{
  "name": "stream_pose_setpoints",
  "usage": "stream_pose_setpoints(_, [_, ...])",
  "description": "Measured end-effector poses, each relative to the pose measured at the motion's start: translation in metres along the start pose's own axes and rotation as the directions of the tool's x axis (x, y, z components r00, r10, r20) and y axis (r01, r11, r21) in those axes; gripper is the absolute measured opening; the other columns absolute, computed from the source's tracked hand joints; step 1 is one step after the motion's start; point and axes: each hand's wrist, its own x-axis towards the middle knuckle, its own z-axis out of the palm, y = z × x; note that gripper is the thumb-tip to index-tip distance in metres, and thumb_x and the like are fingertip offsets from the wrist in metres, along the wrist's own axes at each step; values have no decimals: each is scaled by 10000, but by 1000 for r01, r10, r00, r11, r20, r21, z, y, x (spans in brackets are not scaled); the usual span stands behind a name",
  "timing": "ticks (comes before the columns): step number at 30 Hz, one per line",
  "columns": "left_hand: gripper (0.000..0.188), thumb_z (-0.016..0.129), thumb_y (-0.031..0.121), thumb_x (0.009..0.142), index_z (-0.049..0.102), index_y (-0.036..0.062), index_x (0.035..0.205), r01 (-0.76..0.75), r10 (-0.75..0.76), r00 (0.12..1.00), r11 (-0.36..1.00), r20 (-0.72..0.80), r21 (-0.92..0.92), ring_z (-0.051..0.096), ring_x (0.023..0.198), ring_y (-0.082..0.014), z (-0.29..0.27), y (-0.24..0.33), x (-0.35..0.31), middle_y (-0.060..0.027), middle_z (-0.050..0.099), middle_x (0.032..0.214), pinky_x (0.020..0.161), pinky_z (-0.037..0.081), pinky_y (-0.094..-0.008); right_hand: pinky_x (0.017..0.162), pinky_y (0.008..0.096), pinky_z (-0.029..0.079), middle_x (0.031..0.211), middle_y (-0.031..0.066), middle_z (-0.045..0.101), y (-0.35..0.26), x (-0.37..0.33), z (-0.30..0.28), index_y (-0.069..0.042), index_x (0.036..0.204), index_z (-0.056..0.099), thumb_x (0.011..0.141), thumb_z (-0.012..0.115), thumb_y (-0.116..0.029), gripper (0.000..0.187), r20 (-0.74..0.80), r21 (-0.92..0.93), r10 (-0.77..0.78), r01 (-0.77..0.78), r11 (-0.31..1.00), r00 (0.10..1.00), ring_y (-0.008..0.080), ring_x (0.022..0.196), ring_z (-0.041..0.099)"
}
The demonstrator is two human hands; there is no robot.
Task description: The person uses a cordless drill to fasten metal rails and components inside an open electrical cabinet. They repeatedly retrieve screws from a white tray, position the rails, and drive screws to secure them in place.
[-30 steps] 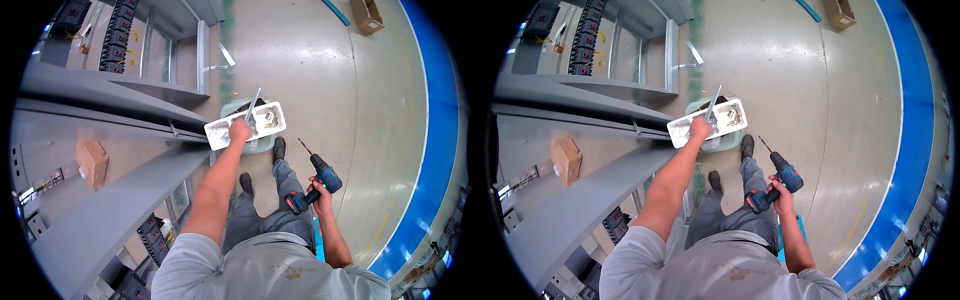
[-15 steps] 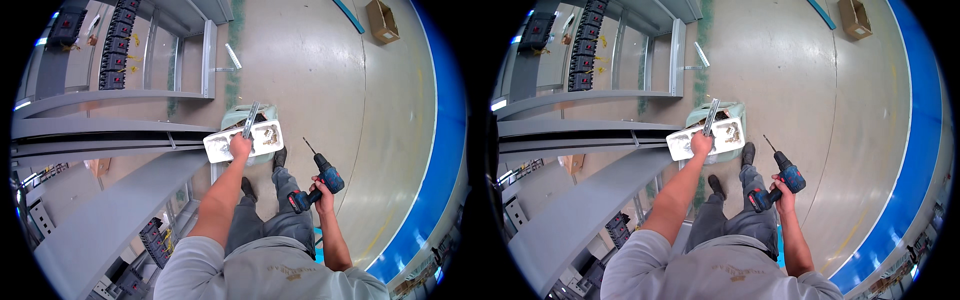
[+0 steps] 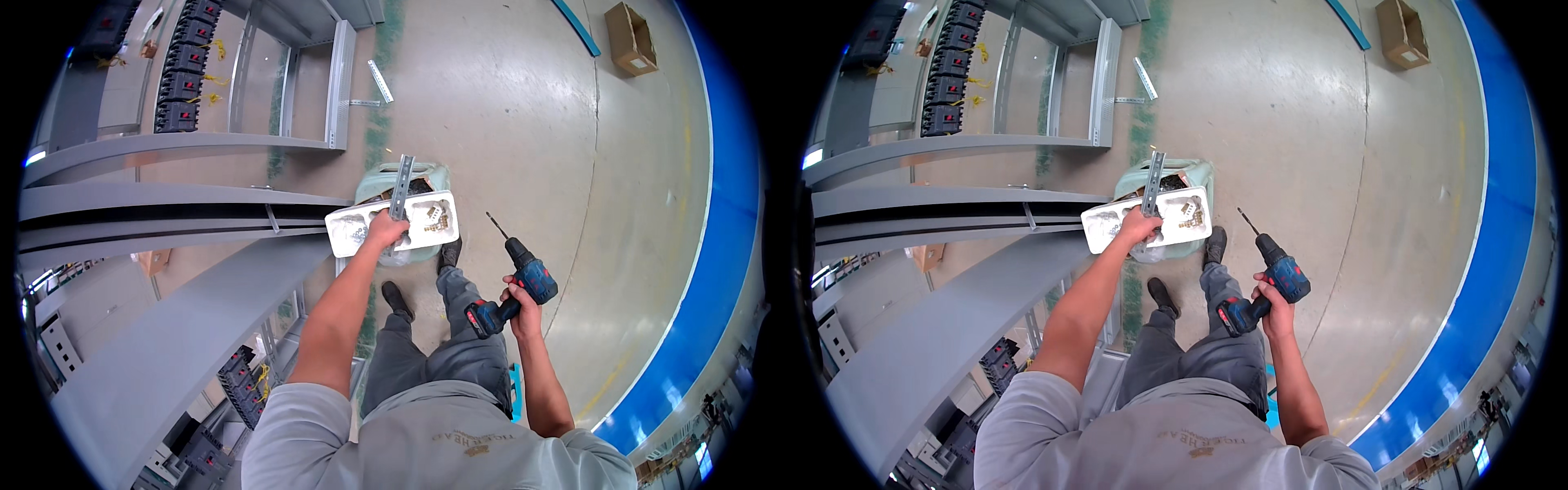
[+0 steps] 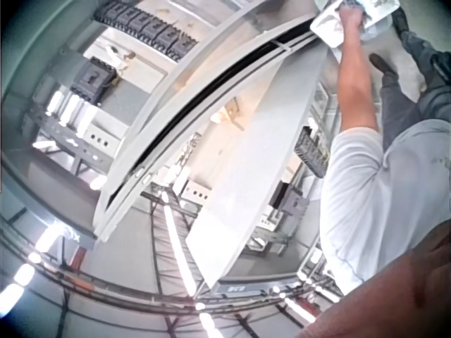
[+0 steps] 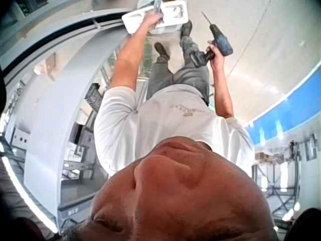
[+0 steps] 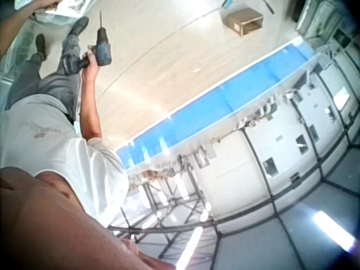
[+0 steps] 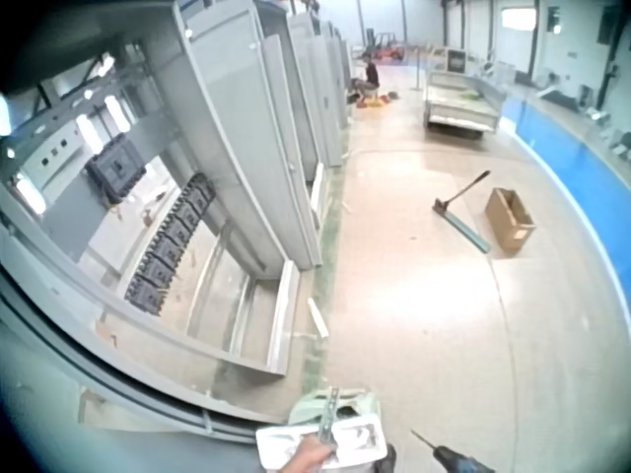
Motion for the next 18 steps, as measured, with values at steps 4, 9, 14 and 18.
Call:
stream_pose_setpoints(4, [191, 708, 175, 759, 644, 10, 828, -84, 115, 966, 987, -231, 140, 656, 598, -186, 16, -13, 7, -83, 675, 695, 563, 523, -336, 701, 320, 537, 1036, 101, 669, 1, 3, -4, -20, 1098, 607, 860, 673, -61, 250, -19, -5, 9, -9, 1000, 1000, 167, 745, 630])
stream_pose_setpoints(9, [281, 724, 233, 727, 679, 17, 901, 26, -29, 997, 999, 74, 41, 687, 765, -262, 0, -13, 21, -135, 716, 836, 724, 539, -375, 691, 321, 532, 1037, 88, 666, 5, 7, -11, -19, 1120, 609, 863, 668, -86, 272, -31, -31, 13, -14, 999, 999, 164, 738, 629])
stream_pose_setpoints(14, [283, 704, 216, 727, 712, 31, 940, -20, 22, 1000, 994, -12, 111, 710, 877, -342, 6, -19, 20, -183, 735, 904, 812, 545, -421, 691, 317, 529, 1022, 96, 685, 6, 8, -13, -19, 1079, 634, 853, 676, -47, 232, -37, -12, 35, -36, 999, 999, 166, 735, 635])
stream_pose_setpoints(18, [332, 730, 235, 730, 726, 11, 975, 81, 23, 907, 970, -421, 228, 711, 902, -354, 29, -4, 2, -196, 737, 922, 810, 548, -429, 689, 312, 525, 1013, 92, 690, 8, 8, -8, -17, 1078, 641, 854, 675, -41, 228, -41, 1, 24, -24, 1000, 999, 167, 733, 637])
